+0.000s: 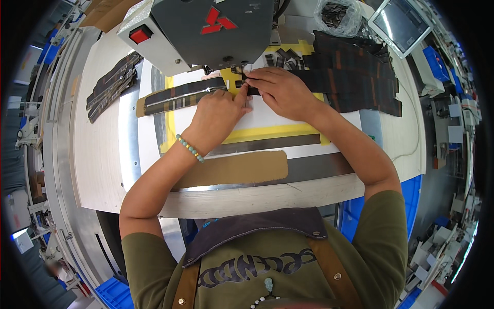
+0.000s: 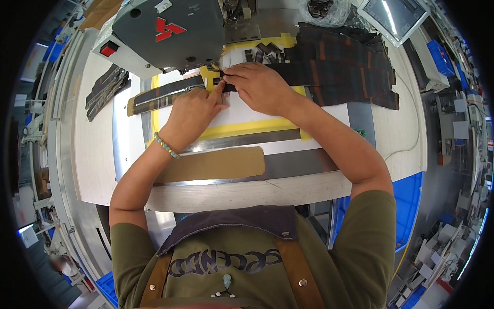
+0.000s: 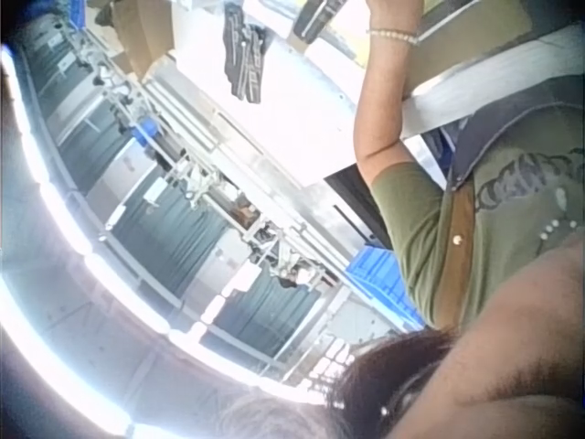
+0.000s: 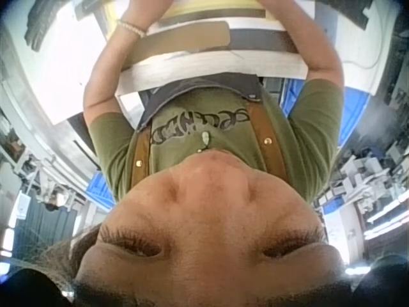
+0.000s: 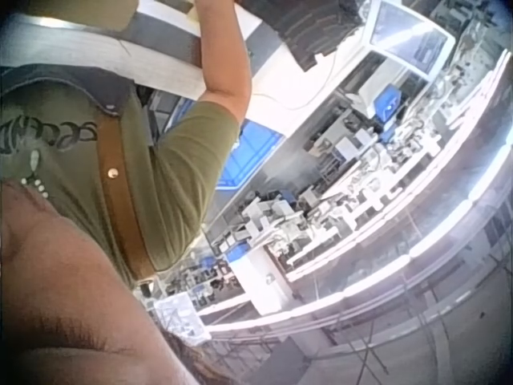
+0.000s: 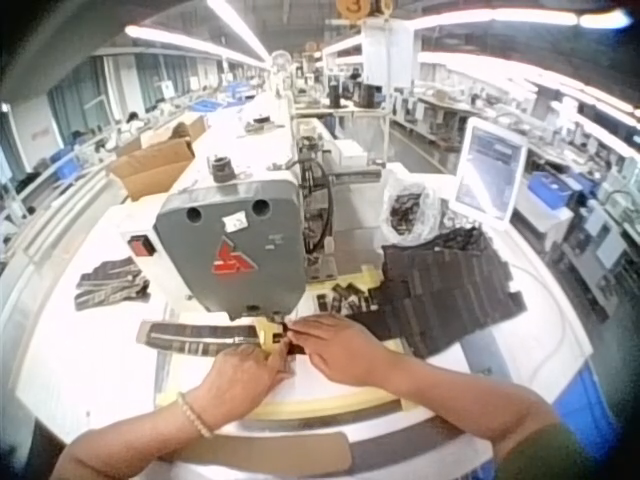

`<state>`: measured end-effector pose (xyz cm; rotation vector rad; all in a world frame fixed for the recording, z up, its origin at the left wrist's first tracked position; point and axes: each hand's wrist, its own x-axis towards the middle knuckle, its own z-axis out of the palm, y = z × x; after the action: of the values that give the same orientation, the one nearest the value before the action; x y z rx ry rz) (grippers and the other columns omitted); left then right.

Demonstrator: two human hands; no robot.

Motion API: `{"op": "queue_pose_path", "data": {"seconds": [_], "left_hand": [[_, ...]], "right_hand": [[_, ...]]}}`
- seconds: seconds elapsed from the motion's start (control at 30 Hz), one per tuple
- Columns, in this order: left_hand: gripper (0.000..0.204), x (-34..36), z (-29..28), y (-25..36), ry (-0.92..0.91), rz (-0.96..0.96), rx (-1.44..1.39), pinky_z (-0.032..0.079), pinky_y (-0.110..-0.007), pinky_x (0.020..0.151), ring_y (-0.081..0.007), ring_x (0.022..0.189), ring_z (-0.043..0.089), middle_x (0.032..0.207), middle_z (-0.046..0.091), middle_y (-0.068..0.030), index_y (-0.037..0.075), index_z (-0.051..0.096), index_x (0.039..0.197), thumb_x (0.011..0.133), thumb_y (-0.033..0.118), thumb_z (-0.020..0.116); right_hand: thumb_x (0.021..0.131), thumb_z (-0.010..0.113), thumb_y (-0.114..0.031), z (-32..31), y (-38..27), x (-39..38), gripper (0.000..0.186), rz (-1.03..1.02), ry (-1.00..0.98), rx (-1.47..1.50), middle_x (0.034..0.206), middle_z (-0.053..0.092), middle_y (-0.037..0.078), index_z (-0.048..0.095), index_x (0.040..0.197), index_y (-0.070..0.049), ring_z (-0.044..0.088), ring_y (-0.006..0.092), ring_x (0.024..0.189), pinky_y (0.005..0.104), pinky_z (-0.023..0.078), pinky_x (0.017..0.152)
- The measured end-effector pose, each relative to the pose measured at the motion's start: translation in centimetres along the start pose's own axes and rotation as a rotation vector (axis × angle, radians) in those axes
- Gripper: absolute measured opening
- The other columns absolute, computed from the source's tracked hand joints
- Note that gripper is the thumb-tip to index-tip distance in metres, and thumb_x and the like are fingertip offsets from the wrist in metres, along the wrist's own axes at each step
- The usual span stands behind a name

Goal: Sewing fabric and zippers onto leather components using an industrial sewing machine.

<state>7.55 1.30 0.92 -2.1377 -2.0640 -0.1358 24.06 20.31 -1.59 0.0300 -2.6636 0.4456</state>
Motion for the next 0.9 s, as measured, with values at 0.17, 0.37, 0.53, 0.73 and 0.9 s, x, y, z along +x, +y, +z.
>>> {"op": "queue_pose_path", "data": {"seconds": [0.17,0.37,0.53,0.73,0.9], "left_hand": [[0.056,0.0,0.4,0.0,0.033,0.013,0.001,0.058,-0.037,0.076,-0.0238,0.089,0.070,0.089,0.069,-0.0075,0.005,0.062,0.149,0.104,0.037,0.067],[0.055,0.3,0.3,0.0,0.047,0.013,0.029,0.058,-0.037,0.077,-0.0236,0.091,0.070,0.093,0.070,-0.0075,0.003,0.062,0.148,0.104,0.035,0.068],[0.054,0.3,0.5,-0.3,0.059,0.020,0.009,0.059,-0.037,0.078,-0.0233,0.092,0.071,0.095,0.071,-0.0077,0.003,0.062,0.148,0.104,0.034,0.067],[0.051,0.6,0.3,-0.6,0.023,0.016,-0.023,0.060,-0.038,0.077,-0.0248,0.091,0.072,0.095,0.072,-0.0087,0.003,0.064,0.144,0.103,0.034,0.068],[0.045,0.7,0.2,-0.7,0.020,0.014,-0.038,0.060,-0.039,0.078,-0.0261,0.092,0.072,0.095,0.072,-0.0100,0.004,0.066,0.138,0.103,0.033,0.068]], "right_hand": [[0.096,0.062,-0.003,0.4,0.3,-0.1,0.037,-0.016,0.028,-0.044,0.148,0.068,0.009,0.073,0.132,-0.002,0.062,0.0280,0.136,0.0431,0.050,0.116],[0.095,0.066,-0.007,0.6,1.0,0.3,0.036,-0.062,0.057,-0.141,0.143,0.070,0.008,0.074,0.130,-0.004,0.064,0.0267,0.130,0.0423,0.052,0.112],[0.094,0.066,-0.006,0.5,1.0,0.3,0.036,-0.059,0.061,-0.104,0.143,0.070,0.008,0.074,0.129,-0.005,0.065,0.0267,0.129,0.0426,0.052,0.111],[0.095,0.065,-0.003,0.1,0.9,0.2,0.038,-0.089,0.059,-0.077,0.144,0.070,0.009,0.073,0.131,-0.004,0.065,0.0281,0.131,0.0432,0.051,0.113],[0.093,0.066,0.001,-0.3,0.7,-0.2,0.040,-0.088,0.031,0.051,0.144,0.070,0.009,0.072,0.133,-0.004,0.066,0.0300,0.130,0.0437,0.055,0.110]]}}
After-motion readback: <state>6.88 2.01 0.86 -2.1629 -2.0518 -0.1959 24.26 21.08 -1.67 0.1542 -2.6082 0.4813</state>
